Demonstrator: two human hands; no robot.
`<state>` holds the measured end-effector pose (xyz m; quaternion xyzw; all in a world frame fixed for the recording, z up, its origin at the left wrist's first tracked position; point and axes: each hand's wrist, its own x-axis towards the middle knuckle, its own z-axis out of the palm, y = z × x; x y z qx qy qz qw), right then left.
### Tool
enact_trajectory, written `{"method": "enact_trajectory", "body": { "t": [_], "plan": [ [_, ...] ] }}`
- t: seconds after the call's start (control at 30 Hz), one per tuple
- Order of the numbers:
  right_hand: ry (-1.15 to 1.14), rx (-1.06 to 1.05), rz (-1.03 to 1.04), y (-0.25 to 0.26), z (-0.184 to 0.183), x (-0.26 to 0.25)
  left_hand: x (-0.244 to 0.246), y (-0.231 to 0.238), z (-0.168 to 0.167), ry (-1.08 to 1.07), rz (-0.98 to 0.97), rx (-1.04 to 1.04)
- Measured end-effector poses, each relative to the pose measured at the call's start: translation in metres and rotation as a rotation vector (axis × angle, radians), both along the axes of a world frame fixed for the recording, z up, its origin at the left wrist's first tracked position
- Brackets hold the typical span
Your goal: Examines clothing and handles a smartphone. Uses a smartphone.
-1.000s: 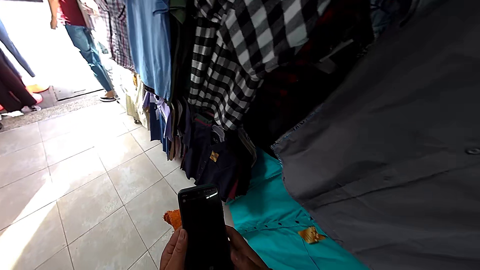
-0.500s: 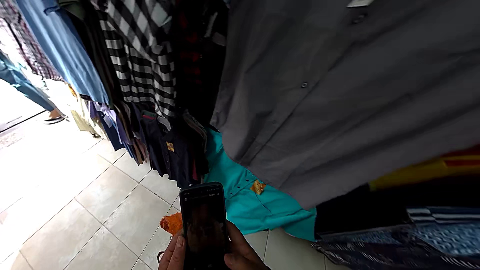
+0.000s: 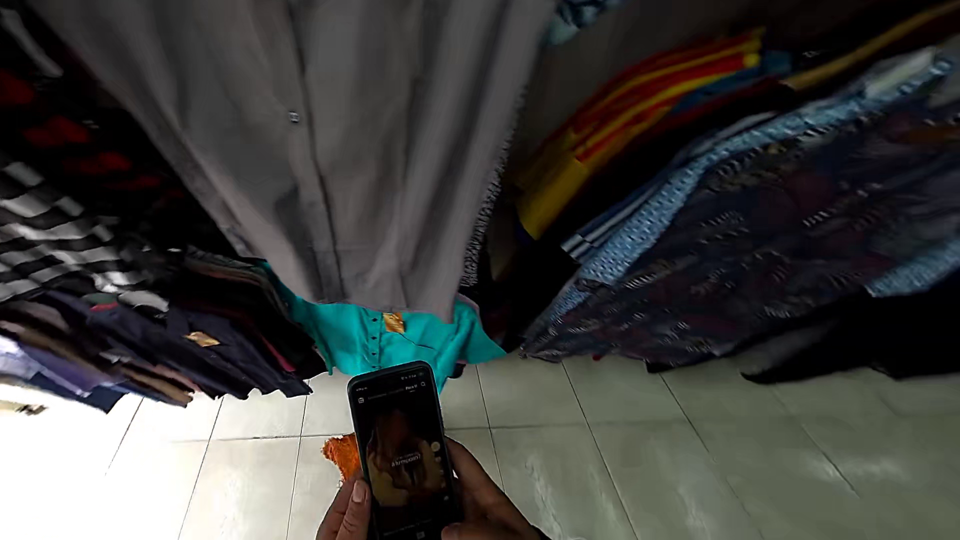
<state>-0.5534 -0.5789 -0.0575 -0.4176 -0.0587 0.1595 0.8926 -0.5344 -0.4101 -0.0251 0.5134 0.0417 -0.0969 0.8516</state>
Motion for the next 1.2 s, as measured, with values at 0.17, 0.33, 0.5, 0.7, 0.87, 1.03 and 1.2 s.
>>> {"method": "enact_trajectory", "body": {
  "t": [0.17, 0.33, 0.5, 0.7, 0.87, 1.03, 1.2],
  "plan": [
    [0.040, -0.040, -0.223, -0.031, -0.006, -0.023, 0.014, -0.039, -0.011, 0.024, -0.214, 0.018],
    [0.062, -0.065, -0.434, -0.065, -0.013, -0.043, 0.027, -0.086, -0.018, 0.074, -0.431, 0.011],
    [0.122, -0.080, -0.612, -0.103, -0.012, -0.052, 0.041, -0.141, -0.024, 0.089, -0.597, 0.023],
    [0.158, -0.068, -0.729, -0.153, -0.013, -0.051, 0.054, -0.205, -0.026, 0.118, -0.700, 0.032],
    [0.170, -0.113, -0.791, -0.208, -0.008, -0.039, 0.073, -0.268, -0.025, 0.119, -0.752, 0.010],
    [0.156, -0.126, -0.823, -0.260, -0.005, -0.022, 0.092, -0.325, -0.025, 0.115, -0.765, -0.021],
    [0.147, -0.152, -0.844, -0.303, -0.001, -0.007, 0.109, -0.370, -0.020, 0.120, -0.776, -0.038]
  ]
}}
